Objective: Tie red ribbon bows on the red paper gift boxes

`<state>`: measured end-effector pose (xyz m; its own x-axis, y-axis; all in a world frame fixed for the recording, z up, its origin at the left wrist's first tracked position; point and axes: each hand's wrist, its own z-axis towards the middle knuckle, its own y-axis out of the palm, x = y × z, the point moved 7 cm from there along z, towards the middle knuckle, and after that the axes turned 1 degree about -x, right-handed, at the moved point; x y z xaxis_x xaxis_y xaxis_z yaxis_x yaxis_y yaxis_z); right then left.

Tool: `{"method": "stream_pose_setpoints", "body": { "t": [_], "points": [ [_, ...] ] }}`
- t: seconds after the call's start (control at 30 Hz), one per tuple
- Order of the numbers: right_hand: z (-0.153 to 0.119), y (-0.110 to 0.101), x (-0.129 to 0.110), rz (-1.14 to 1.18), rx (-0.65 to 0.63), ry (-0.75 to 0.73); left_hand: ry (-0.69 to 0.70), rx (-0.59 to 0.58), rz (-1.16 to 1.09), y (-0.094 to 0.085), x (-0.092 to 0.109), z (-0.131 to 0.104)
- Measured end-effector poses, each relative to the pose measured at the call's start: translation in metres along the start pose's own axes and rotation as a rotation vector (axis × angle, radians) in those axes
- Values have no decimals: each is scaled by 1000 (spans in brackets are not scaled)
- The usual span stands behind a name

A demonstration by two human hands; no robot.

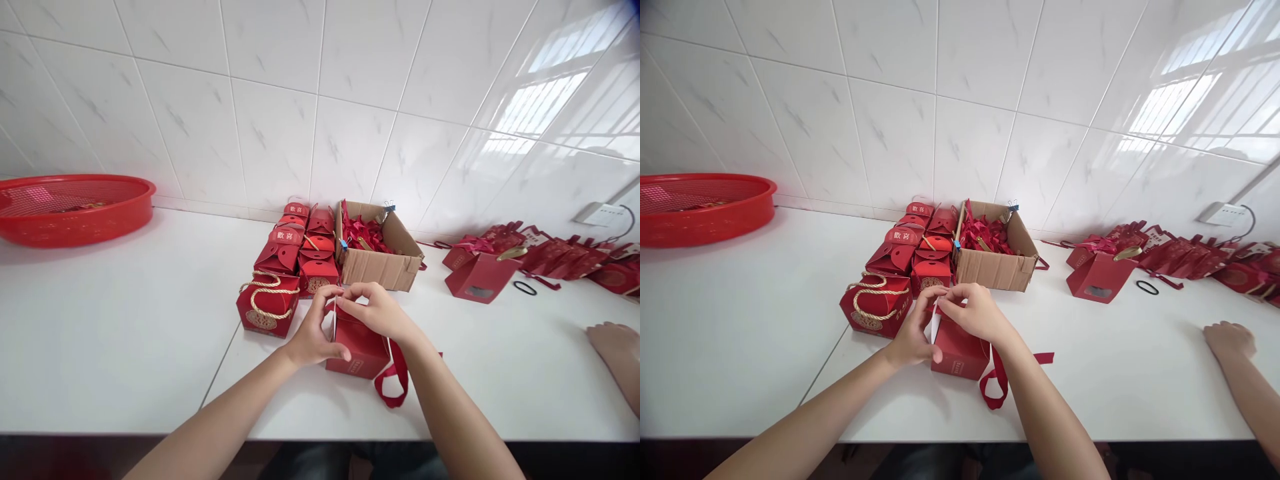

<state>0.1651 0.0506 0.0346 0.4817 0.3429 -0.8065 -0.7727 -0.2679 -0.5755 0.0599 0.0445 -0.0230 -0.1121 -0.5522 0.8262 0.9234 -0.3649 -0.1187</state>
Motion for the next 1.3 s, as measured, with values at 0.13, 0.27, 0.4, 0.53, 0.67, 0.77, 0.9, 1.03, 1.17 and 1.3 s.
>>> {"method": "stream_pose_setpoints", "body": {
  "t": [0.13,0.27,0.4,0.53,0.67,0.77,0.9,1.03,1.17,1.3],
  "points": [
    [-2,-8,0,-34,15,14,-33,93,39,-13,7,3],
    [-2,-12,1,-71,48,21,-203,191,13,-27,4,5],
    [1,-16,-2,-127,114,28,-291,63,-85,-16,6,9],
    [-37,-42,-12,-89,521,-31,-304,77,-150,-12,10,10],
    [-126,-28,16,440,866,55,-323,176,-257,-20,11,14],
    [-159,30,55,1021,713,238,-323,178,-309,-24,22,29],
    [-154,81,80,1594,452,377,-306,175,-372,-31,56,57],
    [-140,73,90,1769,439,393,-258,126,-325,-42,105,79],
    [-135,58,102,1771,451,423,-241,35,-241,-55,144,90],
    [-124,34,114,1641,512,341,-242,38,-218,-67,165,97]
  ]
}}
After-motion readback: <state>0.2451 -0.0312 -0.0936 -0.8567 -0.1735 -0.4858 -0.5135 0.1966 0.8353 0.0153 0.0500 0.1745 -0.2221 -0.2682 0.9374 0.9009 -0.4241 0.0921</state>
